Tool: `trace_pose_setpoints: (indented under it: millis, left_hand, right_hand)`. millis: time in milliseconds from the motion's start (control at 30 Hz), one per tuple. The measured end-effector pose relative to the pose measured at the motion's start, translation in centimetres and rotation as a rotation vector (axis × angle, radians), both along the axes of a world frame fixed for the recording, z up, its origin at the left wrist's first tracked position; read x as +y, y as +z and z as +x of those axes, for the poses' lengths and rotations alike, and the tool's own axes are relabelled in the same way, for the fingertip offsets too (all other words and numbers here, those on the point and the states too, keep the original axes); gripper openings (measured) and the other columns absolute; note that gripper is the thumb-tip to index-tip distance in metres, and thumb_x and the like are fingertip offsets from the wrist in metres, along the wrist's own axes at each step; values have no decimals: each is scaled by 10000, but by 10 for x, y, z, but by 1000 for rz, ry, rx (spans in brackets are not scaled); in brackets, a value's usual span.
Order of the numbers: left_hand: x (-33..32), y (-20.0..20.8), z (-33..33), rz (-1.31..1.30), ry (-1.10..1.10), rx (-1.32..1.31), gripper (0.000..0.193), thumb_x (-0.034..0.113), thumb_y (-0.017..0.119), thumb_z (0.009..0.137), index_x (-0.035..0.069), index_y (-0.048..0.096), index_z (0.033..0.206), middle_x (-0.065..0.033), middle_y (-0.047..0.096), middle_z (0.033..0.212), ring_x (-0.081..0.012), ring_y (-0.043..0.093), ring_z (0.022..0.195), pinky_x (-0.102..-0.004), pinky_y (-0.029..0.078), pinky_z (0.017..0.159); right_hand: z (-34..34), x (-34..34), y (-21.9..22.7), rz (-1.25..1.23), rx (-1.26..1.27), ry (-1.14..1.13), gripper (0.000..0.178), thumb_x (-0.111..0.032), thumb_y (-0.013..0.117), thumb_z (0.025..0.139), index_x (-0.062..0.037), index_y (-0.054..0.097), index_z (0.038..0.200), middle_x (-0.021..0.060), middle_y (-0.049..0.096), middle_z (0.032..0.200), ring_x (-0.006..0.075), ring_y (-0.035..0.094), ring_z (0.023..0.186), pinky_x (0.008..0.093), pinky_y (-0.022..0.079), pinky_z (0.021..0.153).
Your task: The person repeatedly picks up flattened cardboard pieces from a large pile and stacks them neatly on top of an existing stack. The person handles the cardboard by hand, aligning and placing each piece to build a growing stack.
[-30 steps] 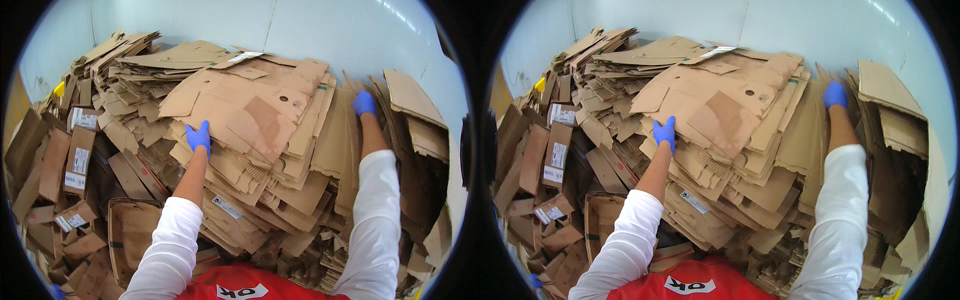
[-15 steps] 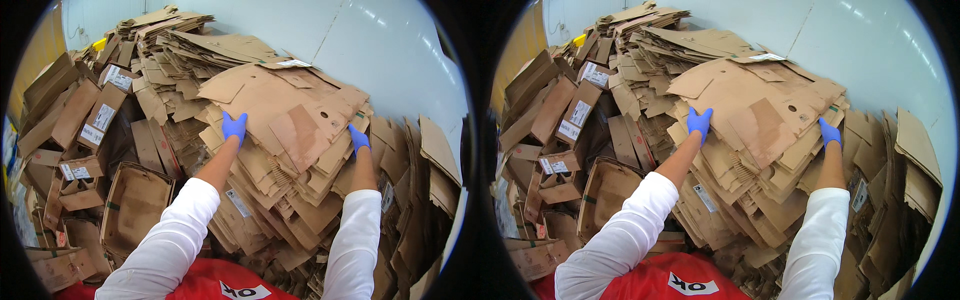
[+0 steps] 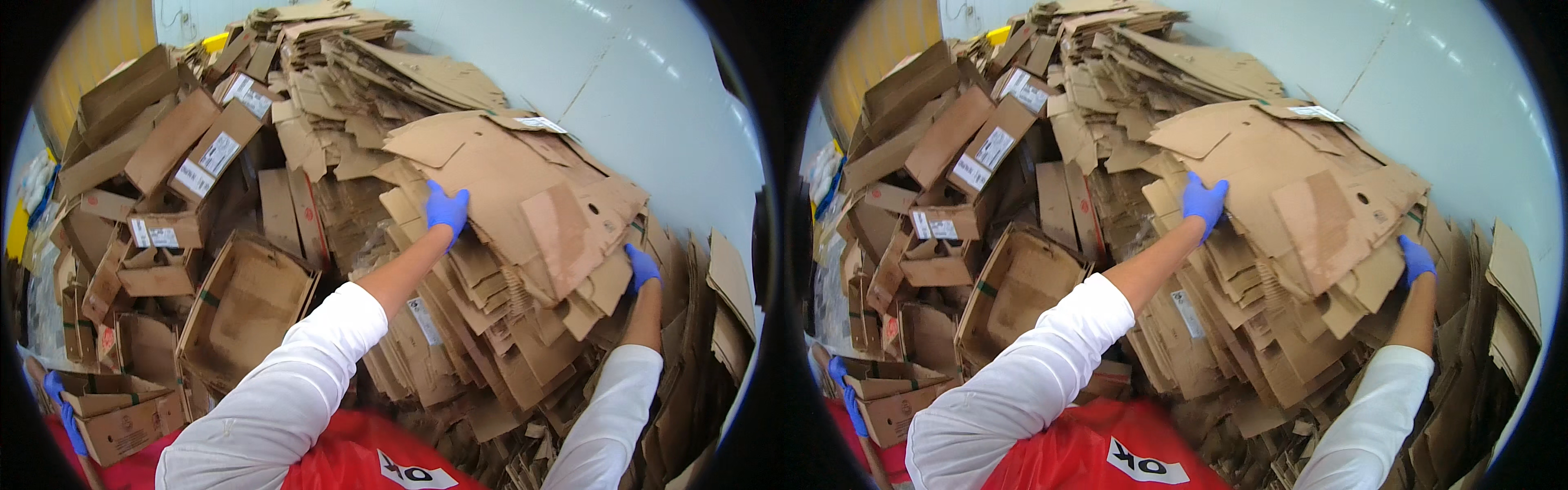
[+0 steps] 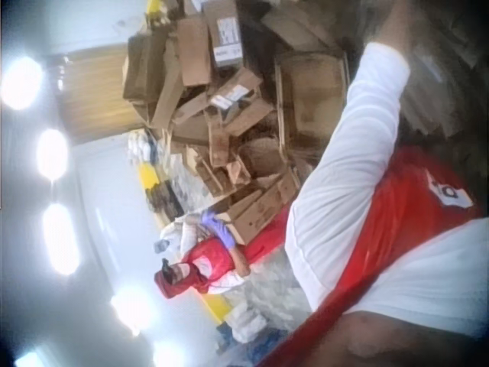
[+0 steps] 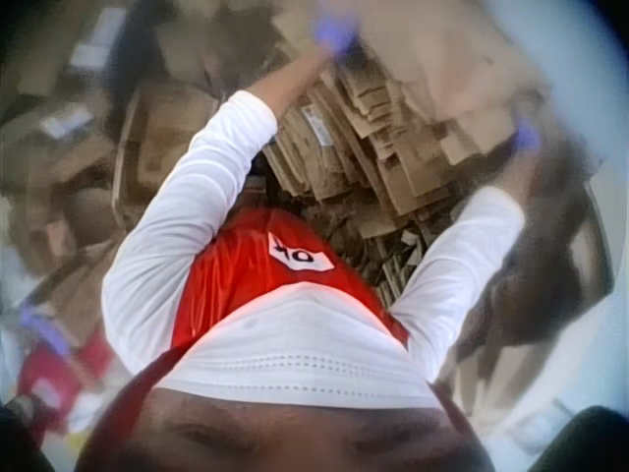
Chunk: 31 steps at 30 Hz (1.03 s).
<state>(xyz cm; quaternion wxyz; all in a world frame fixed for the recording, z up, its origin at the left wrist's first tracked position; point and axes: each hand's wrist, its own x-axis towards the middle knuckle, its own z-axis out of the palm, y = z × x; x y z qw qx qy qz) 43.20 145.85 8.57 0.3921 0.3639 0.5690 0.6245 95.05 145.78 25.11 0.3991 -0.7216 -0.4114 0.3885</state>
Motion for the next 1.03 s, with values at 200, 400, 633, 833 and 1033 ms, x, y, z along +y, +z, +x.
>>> trace_pose_setpoints:
  millis: [200,400,633,833,1033]
  left_hand:
    - [-4,-19,-2,-42,39,11,870,325,763,850,-87,331,1483,-312,634,1277,-403,648,1157,-439,525,986]
    - [-22,-10,-29,44,-203,-243,887,276,739,895,-32,260,1575,-272,625,1302,-345,653,1132,-409,555,904]
    - [-189,-56,-81,33,-450,-168,636,262,670,997,54,416,1542,-173,678,1238,-209,711,967,-343,606,807]
    - [-416,-223,-215,-293,-393,603,411,319,653,995,56,667,1311,-179,735,1170,-277,729,1029,-389,581,882]
    - [-649,-348,-343,-1019,-55,433,499,392,730,907,78,692,1294,-238,719,1186,-299,716,1110,-423,536,980]
  right_hand:
    - [5,4,-7,-21,-595,53,622,-438,628,968,60,592,1338,201,711,1184,319,711,994,463,570,879]
    - [-84,-18,41,-302,-1076,-145,726,-493,607,954,61,516,1414,286,643,1296,413,665,1115,497,530,973]
    - [-204,-20,49,749,-794,233,624,-400,560,1019,-42,455,1519,245,519,1491,417,472,1389,448,373,1155]
    - [-256,-77,-55,114,-1486,338,732,-654,445,986,-236,401,1585,117,304,1672,389,275,1531,595,170,1233]
    - [-250,-49,-59,-43,-1387,361,826,-734,460,933,-267,355,1606,82,254,1698,380,220,1555,660,144,1216]
